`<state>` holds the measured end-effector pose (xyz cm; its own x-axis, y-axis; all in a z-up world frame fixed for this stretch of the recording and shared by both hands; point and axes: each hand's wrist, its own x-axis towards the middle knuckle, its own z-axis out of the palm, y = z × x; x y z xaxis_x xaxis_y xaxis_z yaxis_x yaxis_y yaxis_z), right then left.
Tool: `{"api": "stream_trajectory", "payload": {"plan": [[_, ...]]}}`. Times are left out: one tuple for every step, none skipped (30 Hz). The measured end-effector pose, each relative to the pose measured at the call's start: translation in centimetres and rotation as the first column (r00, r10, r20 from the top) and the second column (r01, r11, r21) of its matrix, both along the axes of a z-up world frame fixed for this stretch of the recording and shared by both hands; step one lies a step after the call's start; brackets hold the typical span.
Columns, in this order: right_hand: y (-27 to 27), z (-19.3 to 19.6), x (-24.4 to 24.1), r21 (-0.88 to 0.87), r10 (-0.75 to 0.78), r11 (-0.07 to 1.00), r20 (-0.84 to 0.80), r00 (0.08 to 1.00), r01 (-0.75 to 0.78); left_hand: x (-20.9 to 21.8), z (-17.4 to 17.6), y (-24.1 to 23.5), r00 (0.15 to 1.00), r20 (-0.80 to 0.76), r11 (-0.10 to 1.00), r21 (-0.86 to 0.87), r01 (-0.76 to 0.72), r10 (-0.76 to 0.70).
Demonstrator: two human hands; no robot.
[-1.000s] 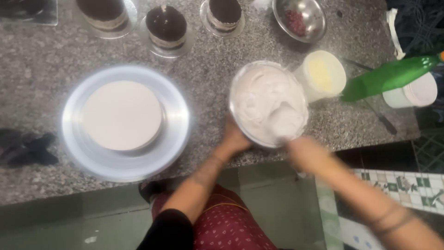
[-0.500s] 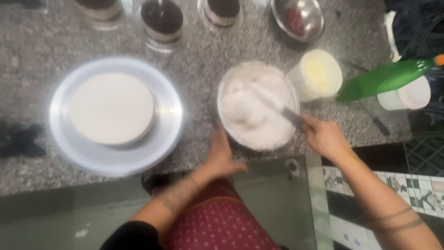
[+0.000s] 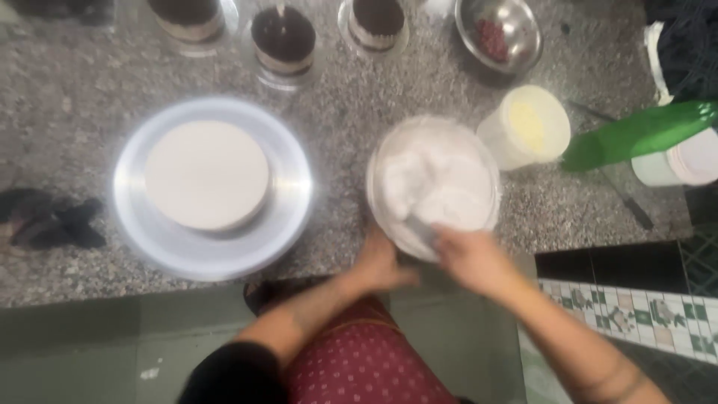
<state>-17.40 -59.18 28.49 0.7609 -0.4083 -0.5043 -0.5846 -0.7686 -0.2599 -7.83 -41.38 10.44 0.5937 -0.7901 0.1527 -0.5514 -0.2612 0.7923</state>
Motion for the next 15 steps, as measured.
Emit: {"api": "stream_trajectory", "payload": {"plan": [[-0.1,2.7,1.2,0.164,-0.278,0.942,-0.102,0.955,0.291,-0.5,-0.2,0.8,0.999,0.009,0.999,-0.021,0.035,-0.035],[-2.1,1.1,0.4,0.174,-0.291,0.936,-0.106,0.951,0.306,1.1,1.1,0.9,0.999,0.008,0.999,-0.01,0.05,-0.05],[-4.1,-0.7,-0.6,-0.007,-0.21,0.978,0.01,0.978,0.21,2.7,2.3,1.0,0.999,0.032,0.999,-0.034,0.015,-0.014],[-6.3,-2.2,-1.7,-0.205,-0.091,0.973,0.093,0.992,0.108,3.5,3.4,1.0,0.998,0.042,0.997,-0.062,-0.036,0.038],[-3.3,-3.1,-2.0,-0.2,-0.09,0.974,0.077,0.993,0.104,2.4,2.9,0.3,0.999,0.027,0.998,-0.054,-0.038,0.039],[-0.9,-3.8,-1.6,-0.199,0.043,0.979,0.007,0.999,-0.04,2.0,2.5,-1.0,0.998,-0.056,0.999,0.015,-0.041,0.042],[1.5,-4.4,-1.3,-0.188,0.174,0.965,-0.063,0.983,-0.183,1.6,2.2,-2.2,0.989,-0.14,0.996,0.082,-0.035,0.047],[0.4,-4.2,-1.5,-0.193,0.174,0.964,-0.06,0.983,-0.182,0.6,1.5,-1.5,0.99,-0.136,0.996,0.077,-0.035,0.046],[-0.9,-3.9,-1.6,0.002,0.072,0.997,0.108,0.991,-0.073,-0.4,0.8,-0.9,0.991,-0.13,0.996,0.081,0.034,-0.024],[-2.0,-3.7,-1.6,0.213,-0.058,0.977,0.253,0.966,0.003,-1.3,0.0,-0.2,0.988,-0.122,0.991,0.088,0.1,-0.089],[-3.7,-2.9,-1.4,0.21,-0.054,0.978,0.26,0.964,-0.001,0.8,0.3,-0.2,0.989,-0.116,0.992,0.086,0.097,-0.087],[-4.9,-2.3,-1.8,0.065,-0.157,0.987,0.196,0.968,0.147,2.3,0.5,0.2,0.996,-0.085,0.998,0.052,0.018,-0.013],[-6.1,-1.7,-2.2,-0.091,-0.265,0.956,0.148,0.953,0.28,3.8,0.6,0.7,0.997,-0.054,0.998,0.014,-0.06,0.06],[-3.9,-2.1,-1.9,-0.09,-0.262,0.957,0.132,0.956,0.275,2.9,-0.5,-0.2,0.995,-0.07,0.998,0.02,-0.064,0.065],[-1.8,-2.5,-1.7,-0.171,-0.099,0.981,-0.013,0.995,0.096,1.8,-1.5,-1.0,0.985,-0.15,0.996,0.046,-0.073,0.079]]}}
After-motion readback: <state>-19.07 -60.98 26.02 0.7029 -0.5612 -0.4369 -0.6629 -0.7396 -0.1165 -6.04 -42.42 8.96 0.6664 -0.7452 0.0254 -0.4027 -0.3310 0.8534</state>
